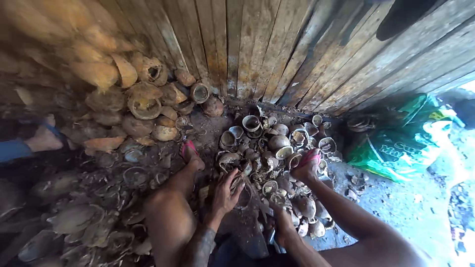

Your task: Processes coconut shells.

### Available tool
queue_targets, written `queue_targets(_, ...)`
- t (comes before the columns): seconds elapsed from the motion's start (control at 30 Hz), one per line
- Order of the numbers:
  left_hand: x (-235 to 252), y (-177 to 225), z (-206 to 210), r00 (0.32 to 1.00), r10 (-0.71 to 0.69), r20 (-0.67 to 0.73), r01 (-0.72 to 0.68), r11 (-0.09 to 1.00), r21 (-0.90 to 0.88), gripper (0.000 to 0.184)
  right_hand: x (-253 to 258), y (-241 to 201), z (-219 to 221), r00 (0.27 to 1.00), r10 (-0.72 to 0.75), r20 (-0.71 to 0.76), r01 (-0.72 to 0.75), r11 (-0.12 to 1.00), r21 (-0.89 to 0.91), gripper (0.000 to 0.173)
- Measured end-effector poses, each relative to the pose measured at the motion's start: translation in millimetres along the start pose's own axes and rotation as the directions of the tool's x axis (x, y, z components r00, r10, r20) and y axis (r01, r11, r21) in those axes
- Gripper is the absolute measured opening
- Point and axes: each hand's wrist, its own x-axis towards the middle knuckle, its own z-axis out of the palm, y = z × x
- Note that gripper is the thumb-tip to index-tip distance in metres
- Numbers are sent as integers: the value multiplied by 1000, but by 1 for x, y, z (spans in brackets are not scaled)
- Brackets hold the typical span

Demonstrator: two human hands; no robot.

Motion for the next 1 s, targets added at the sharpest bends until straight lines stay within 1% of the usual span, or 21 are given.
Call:
queue_targets(0.07,-3,0,0,990,-63,-128,57,997,-45,48,-26,25,4,999,15,53,-25,982,185,35)
queue_targets(0.1,-7,1,3,978,-91,-189,81,995,-57,45,-38,35,7,999,-11,35,2,968,250,31)
queue_targets(0.13,-13,2,7,972,-111,-205,102,993,-55,42,-47,42,10,999,-49,1,47,959,281,24)
queue_targets(0.17,-20,1,11,976,-118,-183,116,993,-20,41,-52,46,13,996,-85,-29,89,953,290,17)
queue_targets(0.2,-23,-2,15,980,-119,-157,128,990,51,42,-51,48,16,992,-119,-51,129,951,280,15)
queue_targets(0.23,-23,-5,16,983,-124,-135,137,986,95,44,-45,49,19,985,-157,-71,169,957,235,17)
queue_targets(0.3,-13,-15,15,983,-133,-128,152,978,146,45,-22,47,20,968,-237,-86,246,963,112,21)
queue_targets(0.33,-8,-17,15,982,-136,-128,157,974,163,45,-13,41,20,965,-248,-79,253,965,60,24)
queue_targets(0.43,-4,-18,13,979,-148,-139,171,970,173,43,1,17,15,968,-251,12,252,967,-41,27)
queue_targets(0.5,-3,-18,16,977,-138,-163,166,971,173,40,9,4,12,939,-338,67,345,926,-153,29)
queue_targets(0.53,-4,-18,18,976,-140,-169,169,971,171,39,11,-1,9,898,-425,113,440,862,-252,30)
queue_targets(0.57,-4,-17,19,974,-146,-175,176,969,174,37,12,-3,7,827,-530,189,559,739,-376,29)
queue_targets(0.6,-3,-15,19,971,-152,-187,186,966,181,36,11,-3,5,731,-617,292,667,554,-498,28)
queue_targets(0.63,-3,-13,20,966,-159,-203,198,961,191,34,8,0,5,653,-658,376,725,400,-560,28)
queue_targets(0.67,-5,-10,20,961,-171,-217,215,956,198,32,2,9,4,617,-679,398,744,339,-576,29)
queue_targets(0.7,-7,-7,21,955,-185,-231,233,951,201,31,-5,20,5,608,-705,365,748,356,-560,29)
queue_targets(0.73,-9,-3,21,948,-199,-247,251,947,199,30,-16,32,7,620,-730,287,741,425,-520,28)
queue_targets(0.8,-11,7,24,928,-207,-311,274,943,187,27,-39,50,11,682,-724,101,699,606,-380,28)
queue_targets(0.87,-17,15,27,914,-227,-337,300,936,182,27,-51,56,15,760,-650,-32,626,743,-236,28)
queue_targets(0.93,-20,15,28,914,-243,-324,311,934,176,28,-45,53,24,813,-571,-113,554,818,-155,28)
queue_targets(1.0,-14,11,27,913,-236,-332,299,942,154,28,-26,45,32,814,-560,-155,538,827,-164,28)
